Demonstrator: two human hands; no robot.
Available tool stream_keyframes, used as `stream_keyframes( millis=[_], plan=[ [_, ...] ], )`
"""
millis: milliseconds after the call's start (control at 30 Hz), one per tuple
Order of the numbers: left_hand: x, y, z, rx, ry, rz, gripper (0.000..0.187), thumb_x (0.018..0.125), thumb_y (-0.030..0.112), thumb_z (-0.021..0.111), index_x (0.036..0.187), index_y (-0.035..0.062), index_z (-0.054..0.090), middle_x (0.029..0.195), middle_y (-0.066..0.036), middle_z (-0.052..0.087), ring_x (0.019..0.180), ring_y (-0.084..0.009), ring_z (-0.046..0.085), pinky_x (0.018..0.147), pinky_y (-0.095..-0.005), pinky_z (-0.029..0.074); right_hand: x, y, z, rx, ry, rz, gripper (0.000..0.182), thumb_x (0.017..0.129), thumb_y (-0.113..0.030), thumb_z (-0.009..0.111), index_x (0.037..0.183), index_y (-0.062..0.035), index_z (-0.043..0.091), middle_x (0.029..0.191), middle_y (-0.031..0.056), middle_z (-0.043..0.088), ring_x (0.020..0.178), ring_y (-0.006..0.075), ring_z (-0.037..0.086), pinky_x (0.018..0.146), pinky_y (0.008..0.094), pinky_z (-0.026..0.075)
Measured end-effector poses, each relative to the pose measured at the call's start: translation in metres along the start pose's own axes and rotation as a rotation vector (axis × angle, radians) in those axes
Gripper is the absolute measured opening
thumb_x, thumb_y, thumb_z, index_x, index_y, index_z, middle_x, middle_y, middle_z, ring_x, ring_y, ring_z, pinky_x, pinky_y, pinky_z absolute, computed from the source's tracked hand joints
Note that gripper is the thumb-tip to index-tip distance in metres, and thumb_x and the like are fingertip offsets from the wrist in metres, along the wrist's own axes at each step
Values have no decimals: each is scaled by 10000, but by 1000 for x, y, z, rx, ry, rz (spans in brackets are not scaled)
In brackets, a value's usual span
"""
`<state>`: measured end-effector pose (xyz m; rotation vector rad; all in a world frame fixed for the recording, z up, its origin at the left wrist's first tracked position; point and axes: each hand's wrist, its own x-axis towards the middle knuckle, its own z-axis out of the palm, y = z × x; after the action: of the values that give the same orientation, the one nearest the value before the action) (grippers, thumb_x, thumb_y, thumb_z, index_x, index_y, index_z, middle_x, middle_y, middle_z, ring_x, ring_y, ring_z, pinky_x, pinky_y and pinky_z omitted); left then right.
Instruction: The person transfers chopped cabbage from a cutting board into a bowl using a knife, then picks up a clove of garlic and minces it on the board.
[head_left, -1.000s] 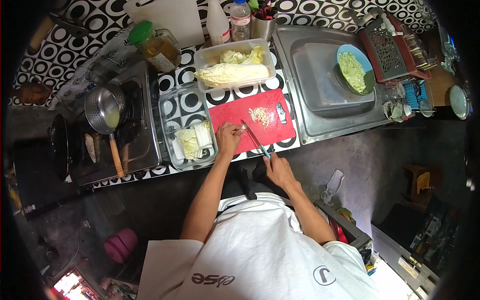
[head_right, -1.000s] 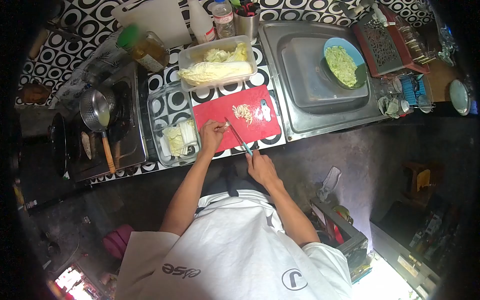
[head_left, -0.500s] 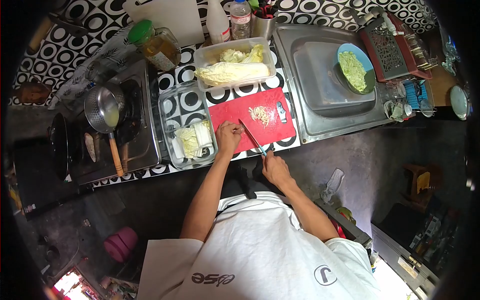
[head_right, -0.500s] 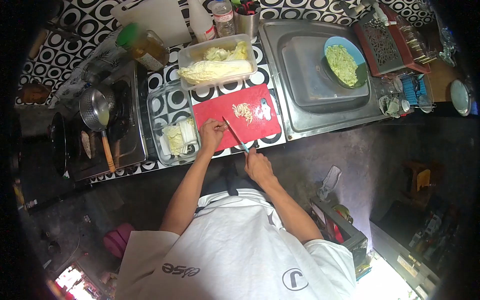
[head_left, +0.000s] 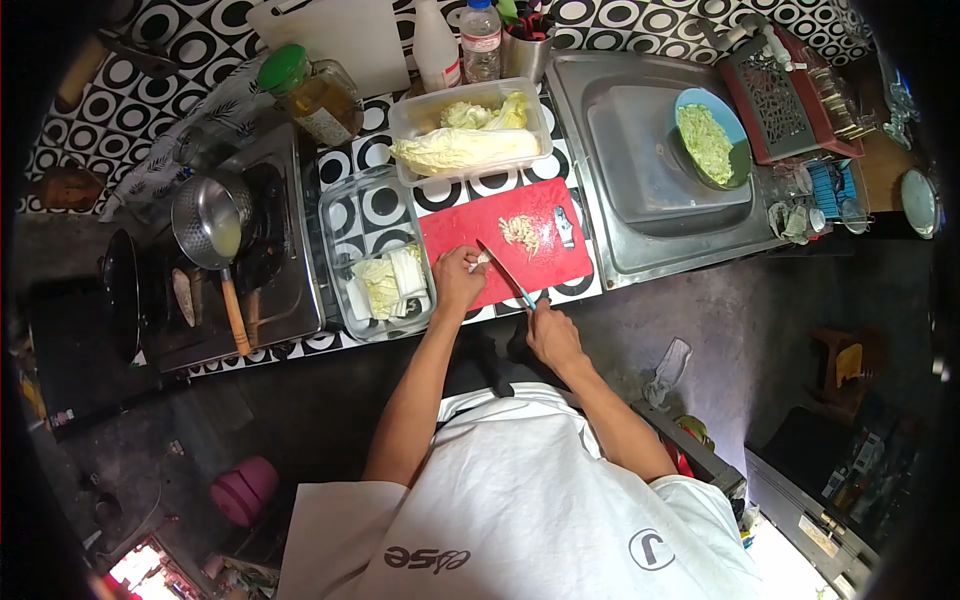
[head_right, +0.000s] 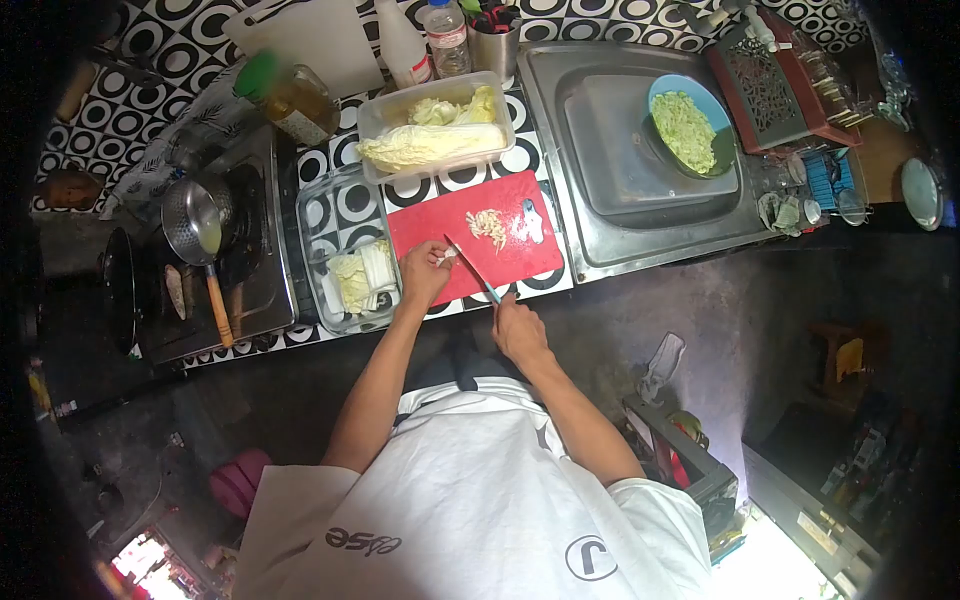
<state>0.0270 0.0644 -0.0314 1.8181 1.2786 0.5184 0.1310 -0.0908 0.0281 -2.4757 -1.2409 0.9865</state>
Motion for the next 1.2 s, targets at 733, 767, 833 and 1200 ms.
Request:
stream_keyframes(
  millis=[733, 767, 833, 1200],
  plan=[
    [-1, 2, -3, 11, 10, 96, 150, 660, 69, 743, 796, 26, 698, 744, -104, 630, 645, -198, 598, 626, -302, 483, -3, 0, -8, 36, -20, -2, 308, 935, -254, 437, 919, 49, 487, 732, 324, 588, 752, 507, 578, 691, 559, 460],
    [-1, 4, -4, 3, 1, 72, 138, 657, 61, 729, 784, 20, 694, 761, -113, 634, 663, -226, 601, 638, -320, 485, -4, -2, -8, 45, -31, -8, 306, 934, -249, 448, 913, 52, 493, 720, 327, 578, 753, 509, 568, 688, 558, 449],
    [-1, 4, -5, -2, -9, 48, 126, 653, 53, 714, 771, 14, 691, 778, -123, 637, 681, -255, 604, 651, -339, 487, -4, -3, -7, 43, -36, -2, 301, 933, -248, 449, 912, 50, 494, 727, 328, 579, 757, 510, 567, 691, 558, 448],
    [1, -3, 0, -18, 29, 101, 98, 652, 49, 718, 735, 12, 683, 745, -127, 632, 680, -284, 592, 665, -368, 463, 7, 1, 2, 80, -70, -12, 260, 922, -211, 463, 903, 45, 505, 744, 324, 586, 776, 506, 572, 710, 553, 451]
  ],
)
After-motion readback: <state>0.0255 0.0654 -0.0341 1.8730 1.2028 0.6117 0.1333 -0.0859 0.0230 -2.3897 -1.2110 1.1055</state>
